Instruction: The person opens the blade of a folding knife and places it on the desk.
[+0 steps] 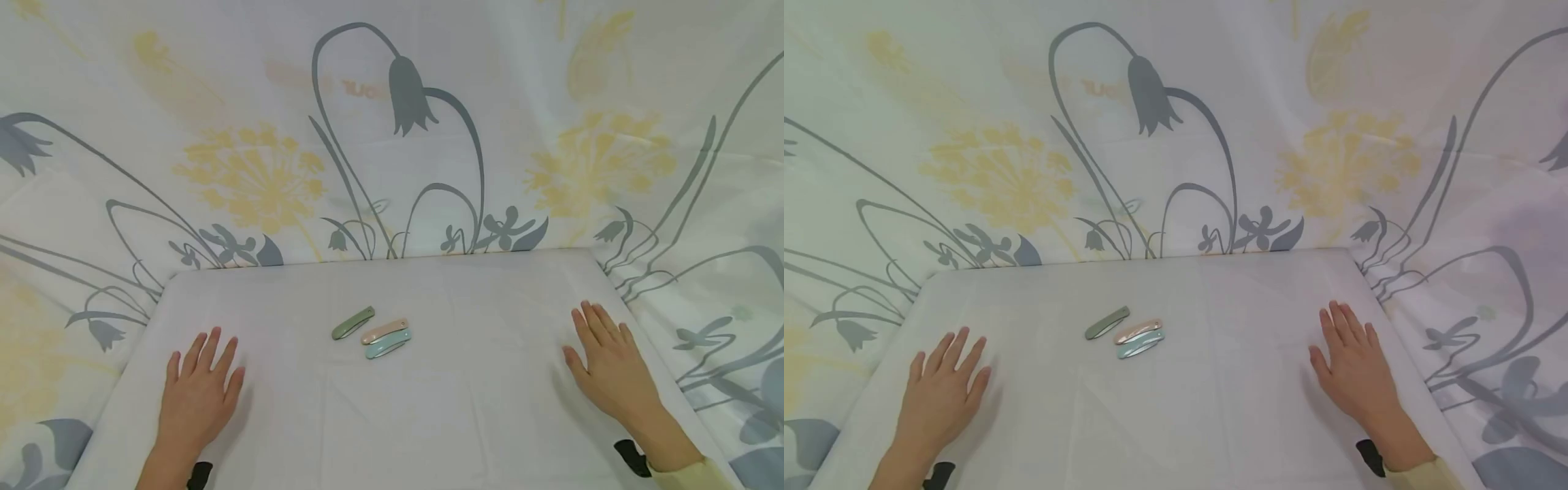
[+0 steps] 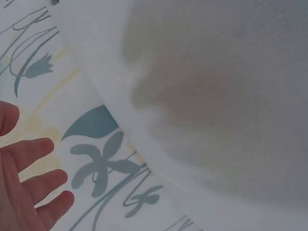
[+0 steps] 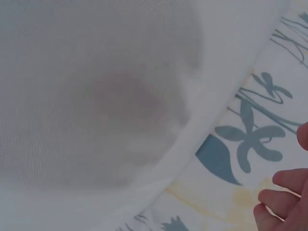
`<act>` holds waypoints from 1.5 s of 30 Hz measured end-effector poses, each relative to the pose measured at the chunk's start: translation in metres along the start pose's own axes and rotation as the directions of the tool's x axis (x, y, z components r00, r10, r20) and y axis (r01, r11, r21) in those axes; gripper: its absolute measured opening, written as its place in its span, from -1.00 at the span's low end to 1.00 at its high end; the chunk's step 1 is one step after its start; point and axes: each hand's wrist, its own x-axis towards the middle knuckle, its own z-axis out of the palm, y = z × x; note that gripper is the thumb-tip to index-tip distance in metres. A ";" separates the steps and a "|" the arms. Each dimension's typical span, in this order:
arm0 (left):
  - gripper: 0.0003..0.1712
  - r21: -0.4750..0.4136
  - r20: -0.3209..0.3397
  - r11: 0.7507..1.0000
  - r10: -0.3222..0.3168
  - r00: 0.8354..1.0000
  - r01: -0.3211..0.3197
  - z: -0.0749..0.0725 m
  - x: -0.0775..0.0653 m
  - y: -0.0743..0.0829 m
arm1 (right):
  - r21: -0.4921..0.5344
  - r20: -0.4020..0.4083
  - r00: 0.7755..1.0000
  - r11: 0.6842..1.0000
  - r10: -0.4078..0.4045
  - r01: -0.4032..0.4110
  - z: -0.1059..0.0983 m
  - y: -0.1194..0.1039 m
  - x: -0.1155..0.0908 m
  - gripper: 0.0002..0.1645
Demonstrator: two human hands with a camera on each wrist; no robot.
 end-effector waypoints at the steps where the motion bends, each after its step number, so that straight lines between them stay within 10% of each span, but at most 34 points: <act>1: -0.42 -0.012 -0.011 1.000 -0.006 1.000 0.005 0.000 0.000 0.002 | 0.007 -0.011 1.000 1.000 -0.003 0.003 0.001 -0.001 0.001 -0.26; 11: -0.69 -0.252 -0.095 0.965 -0.107 0.990 0.080 0.003 0.011 0.033 | 0.140 -0.008 0.999 0.989 0.044 -0.042 0.005 -0.021 0.008 -0.47; 19: -0.72 -0.410 0.101 0.886 -0.193 0.976 0.217 0.011 0.020 0.061 | 0.194 -0.064 0.997 0.980 0.048 -0.035 0.017 -0.043 0.015 -0.71; 32: -0.82 -0.558 0.231 0.793 -0.136 0.964 0.245 0.027 0.048 0.104 | 0.364 -0.024 0.996 0.929 0.085 -0.071 0.038 -0.094 0.039 -0.79; 45: -0.83 -0.706 0.263 0.675 -0.030 0.964 0.213 0.053 0.065 0.132 | 0.600 0.058 0.996 0.795 0.072 -0.092 0.074 -0.141 0.070 -0.82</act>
